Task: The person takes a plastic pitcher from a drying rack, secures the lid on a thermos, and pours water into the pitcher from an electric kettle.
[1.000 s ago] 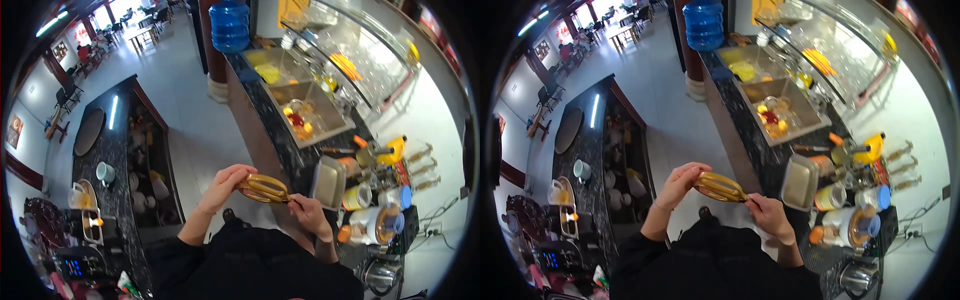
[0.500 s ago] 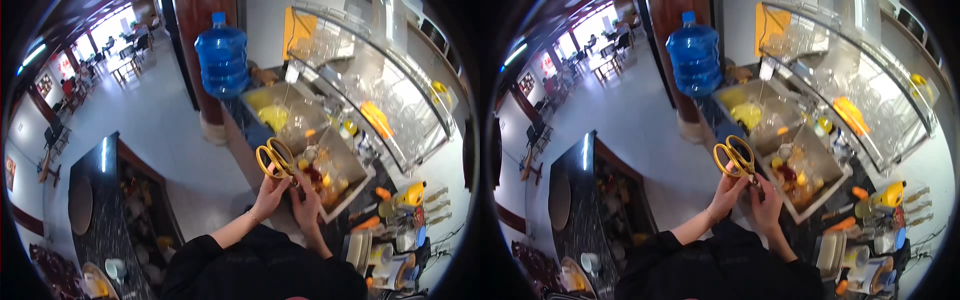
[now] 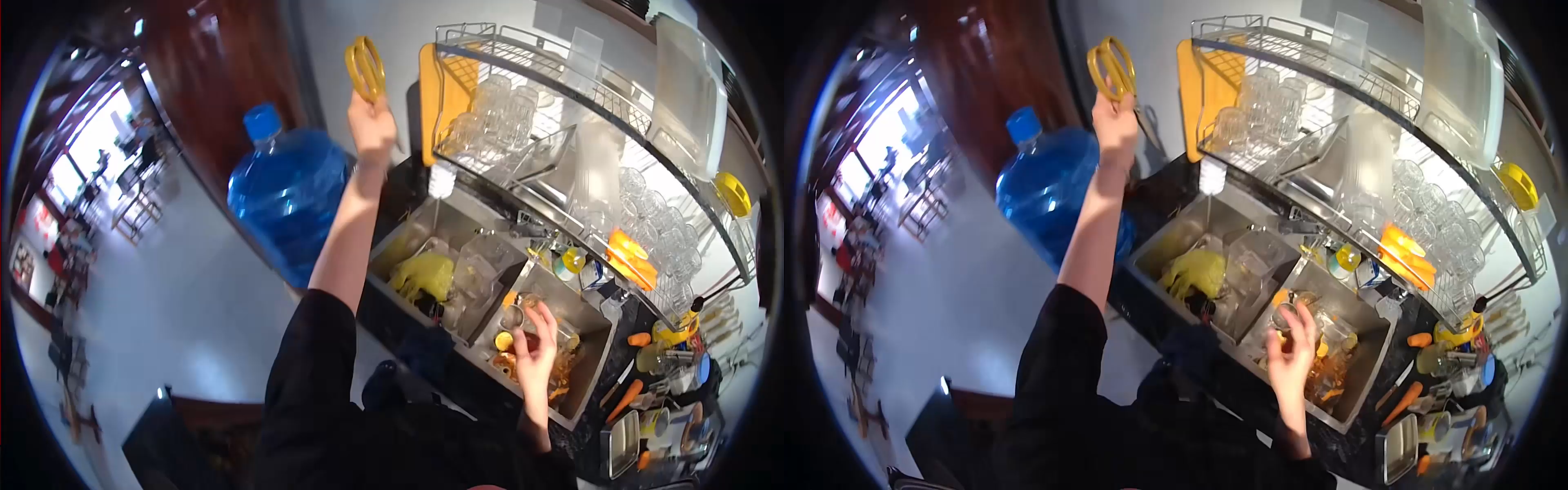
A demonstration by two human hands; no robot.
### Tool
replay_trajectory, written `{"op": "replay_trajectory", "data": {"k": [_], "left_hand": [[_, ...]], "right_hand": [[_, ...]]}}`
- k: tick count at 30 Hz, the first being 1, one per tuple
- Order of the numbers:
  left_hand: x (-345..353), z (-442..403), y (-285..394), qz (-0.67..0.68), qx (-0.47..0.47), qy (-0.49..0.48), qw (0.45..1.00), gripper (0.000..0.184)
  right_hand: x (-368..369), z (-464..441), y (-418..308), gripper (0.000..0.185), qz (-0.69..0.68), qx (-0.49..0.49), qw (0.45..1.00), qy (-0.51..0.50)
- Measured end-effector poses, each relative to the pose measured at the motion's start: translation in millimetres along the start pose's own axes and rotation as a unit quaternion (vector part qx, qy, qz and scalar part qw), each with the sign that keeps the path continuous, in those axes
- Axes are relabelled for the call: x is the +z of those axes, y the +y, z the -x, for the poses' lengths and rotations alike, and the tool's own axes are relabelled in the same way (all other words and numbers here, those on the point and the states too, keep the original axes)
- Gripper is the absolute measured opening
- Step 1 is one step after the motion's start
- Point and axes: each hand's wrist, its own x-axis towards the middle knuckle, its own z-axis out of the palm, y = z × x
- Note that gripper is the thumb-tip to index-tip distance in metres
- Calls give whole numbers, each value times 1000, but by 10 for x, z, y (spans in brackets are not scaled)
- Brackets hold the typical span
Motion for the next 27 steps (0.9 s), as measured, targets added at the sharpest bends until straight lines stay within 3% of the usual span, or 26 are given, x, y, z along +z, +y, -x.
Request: {"op": "replay_trajectory", "data": {"k": [2, 6, 12, 21, 23, 24, 25, 27], "left_hand": [[212, -756, -468, -121, -36, -32, 991, 32], [791, -1662, -1136, -231, -28, -148, 961, 26], [1327, -1888, -1577, -138, 12, -350, 927, 31], [1295, -1718, -1713, -98, -11, -364, 926, 23], [1268, -1714, -1928, -117, 25, -361, 925, 20], [1249, -1666, -1900, -101, -14, -358, 928, 20], [1194, -1623, -1818, -87, -54, -355, 929, 19], [1053, -1610, -1706, -71, -13, -404, 912, 17]], "right_hand": [[60, -16, -25, 35, 16, 79, 994, 69], [188, 139, -24, 31, 99, 112, 973, 176], [431, 201, -303, 30, 75, 162, 944, 277], [494, 198, -375, 30, 135, 186, 925, 303], [552, 209, -321, 31, 77, 202, 931, 293], [582, 183, -348, 34, 84, 196, 936, 281], [597, 155, -334, 35, 121, 188, 939, 261], [589, 70, -385, 35, 194, 163, 942, 221]]}}
